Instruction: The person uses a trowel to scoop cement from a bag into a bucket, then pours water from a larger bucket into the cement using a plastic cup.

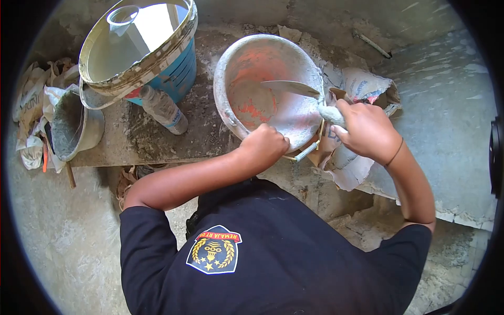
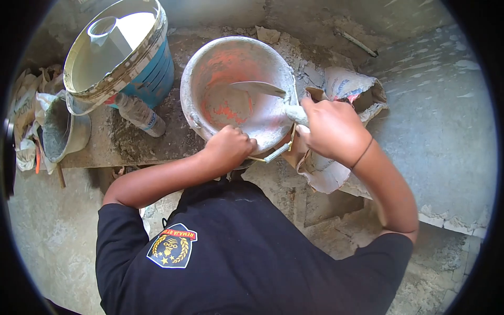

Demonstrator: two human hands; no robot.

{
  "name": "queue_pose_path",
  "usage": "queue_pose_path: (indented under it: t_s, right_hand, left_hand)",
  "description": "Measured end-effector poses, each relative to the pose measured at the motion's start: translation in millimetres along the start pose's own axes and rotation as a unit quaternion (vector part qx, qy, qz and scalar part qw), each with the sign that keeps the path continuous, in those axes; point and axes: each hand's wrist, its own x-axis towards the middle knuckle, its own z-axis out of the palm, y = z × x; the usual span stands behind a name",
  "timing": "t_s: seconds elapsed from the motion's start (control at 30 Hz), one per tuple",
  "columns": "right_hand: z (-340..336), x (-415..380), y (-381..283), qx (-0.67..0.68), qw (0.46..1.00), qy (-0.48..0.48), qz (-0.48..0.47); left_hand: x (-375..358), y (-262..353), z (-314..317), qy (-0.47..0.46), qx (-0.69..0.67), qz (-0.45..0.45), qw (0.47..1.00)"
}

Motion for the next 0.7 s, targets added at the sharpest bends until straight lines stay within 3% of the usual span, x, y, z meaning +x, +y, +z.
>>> queue_pose_path:
  t_s: [0.07, 0.3, 0.57, 0.7]
  right_hand:
    - [-11.2, 12.2, -12.0, -0.060, 0.995, -0.084, -0.005]
    - [-10.9, 42.7, -19.4, -0.213, 0.969, -0.021, -0.122]
    - [47.6, 72.5, -8.7, -0.267, 0.960, -0.036, -0.080]
    - [24.3, 78.9, -14.9, -0.286, 0.951, -0.061, -0.098]
  left_hand:
    - [1.5, 3.0, 2.2, 0.015, -0.008, 0.004, 1.000]
    - [5.1, 6.3, 5.8, 0.047, -0.007, -0.001, 0.999]
    - [1.2, -10.1, 7.1, 0.089, -0.042, -0.014, 0.995]
    - [0.9, -13.9, 11.4, 0.111, -0.044, -0.009, 0.993]
